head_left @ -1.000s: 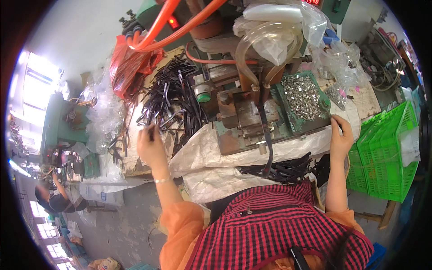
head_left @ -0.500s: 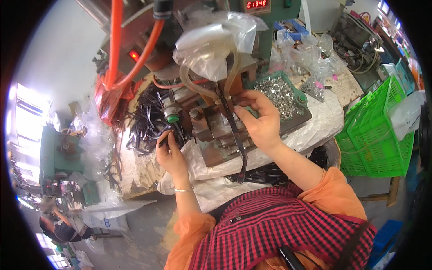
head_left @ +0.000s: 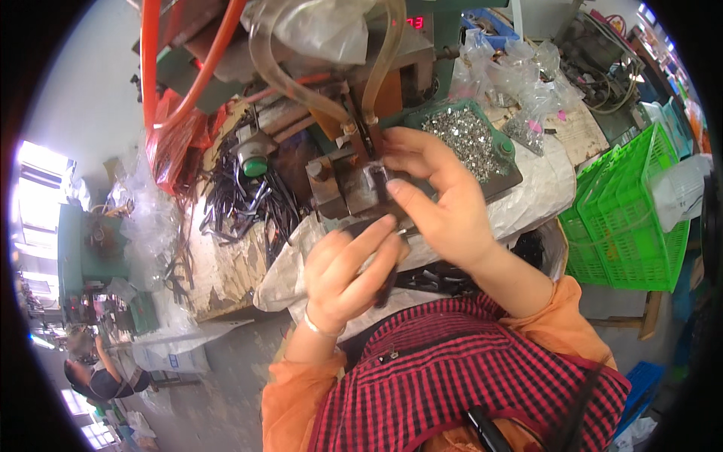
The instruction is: The person repeatedly picks small black plastic strips and metallic pins, places them into a press machine, and activates the press to join the parts. The person then removes the assembled components and sets them aside, continuing the cycle throughout the clip.
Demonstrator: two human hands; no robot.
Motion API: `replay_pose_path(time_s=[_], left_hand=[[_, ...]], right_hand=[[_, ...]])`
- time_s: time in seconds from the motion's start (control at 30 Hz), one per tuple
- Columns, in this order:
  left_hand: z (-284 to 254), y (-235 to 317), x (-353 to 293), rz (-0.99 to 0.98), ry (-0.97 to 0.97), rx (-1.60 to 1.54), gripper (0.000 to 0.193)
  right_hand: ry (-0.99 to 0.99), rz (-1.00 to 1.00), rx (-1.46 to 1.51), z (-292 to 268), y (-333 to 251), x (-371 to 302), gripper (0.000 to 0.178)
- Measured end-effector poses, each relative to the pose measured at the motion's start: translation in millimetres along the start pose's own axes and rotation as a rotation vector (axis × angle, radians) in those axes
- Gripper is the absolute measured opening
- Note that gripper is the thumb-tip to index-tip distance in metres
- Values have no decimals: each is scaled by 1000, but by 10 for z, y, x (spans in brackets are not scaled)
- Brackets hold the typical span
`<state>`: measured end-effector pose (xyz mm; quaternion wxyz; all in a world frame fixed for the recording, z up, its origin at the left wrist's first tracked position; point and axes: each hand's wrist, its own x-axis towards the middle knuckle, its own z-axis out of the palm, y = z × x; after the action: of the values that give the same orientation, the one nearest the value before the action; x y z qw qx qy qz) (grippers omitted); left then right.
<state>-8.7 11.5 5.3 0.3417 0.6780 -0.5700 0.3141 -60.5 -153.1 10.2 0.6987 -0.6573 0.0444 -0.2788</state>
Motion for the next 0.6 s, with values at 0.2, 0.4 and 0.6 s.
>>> replay_pose_path(time_s=[0.2, 0.4, 0.6], left_hand=[[273, -163, -34, 88, -13, -73, 30], [473, -254, -176, 140, 185, -86, 25], [39, 201, -33, -207, -120, -23, 21]], right_hand=[[68, -183, -1205, -1106, 732, 319, 31], [309, -467, -1209, -1265, 955, 193, 13], [400, -380, -1156, -1287, 947, 133, 22]])
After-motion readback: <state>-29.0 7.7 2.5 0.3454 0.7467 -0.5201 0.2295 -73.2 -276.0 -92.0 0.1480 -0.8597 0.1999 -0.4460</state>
